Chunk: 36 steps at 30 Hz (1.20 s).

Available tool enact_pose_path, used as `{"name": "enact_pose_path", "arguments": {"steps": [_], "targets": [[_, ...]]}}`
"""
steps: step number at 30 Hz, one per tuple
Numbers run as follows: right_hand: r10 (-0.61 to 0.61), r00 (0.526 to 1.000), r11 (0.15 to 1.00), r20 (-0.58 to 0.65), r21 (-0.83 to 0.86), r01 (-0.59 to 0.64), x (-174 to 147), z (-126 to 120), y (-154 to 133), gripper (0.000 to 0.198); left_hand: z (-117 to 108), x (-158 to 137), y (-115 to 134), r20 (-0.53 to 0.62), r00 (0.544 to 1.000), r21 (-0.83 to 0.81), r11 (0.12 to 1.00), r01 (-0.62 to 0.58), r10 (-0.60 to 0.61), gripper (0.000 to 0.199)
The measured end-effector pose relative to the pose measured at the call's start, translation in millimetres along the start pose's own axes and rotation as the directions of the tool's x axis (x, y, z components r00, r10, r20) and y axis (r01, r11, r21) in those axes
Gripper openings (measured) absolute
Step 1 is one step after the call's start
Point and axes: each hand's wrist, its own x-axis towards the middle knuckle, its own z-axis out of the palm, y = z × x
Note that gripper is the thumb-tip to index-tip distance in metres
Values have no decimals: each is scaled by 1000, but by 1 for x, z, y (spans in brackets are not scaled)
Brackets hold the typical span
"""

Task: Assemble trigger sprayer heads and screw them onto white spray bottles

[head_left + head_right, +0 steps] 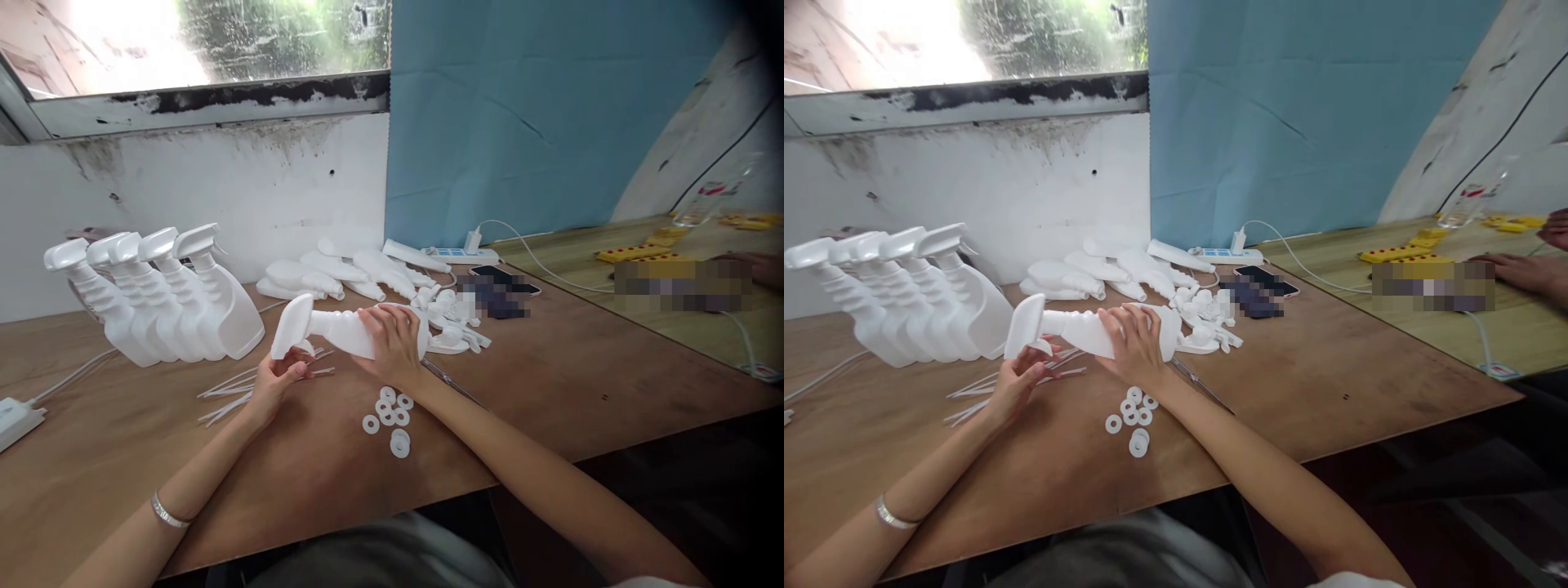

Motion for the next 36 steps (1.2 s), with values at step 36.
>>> {"name": "enact_pose_path", "arguments": {"steps": [36], "targets": [[-264,955,943,-139,-243,225,4,-2,-15,31,-3,-4,4,-209,963,111,982,-151,172,42]]}}
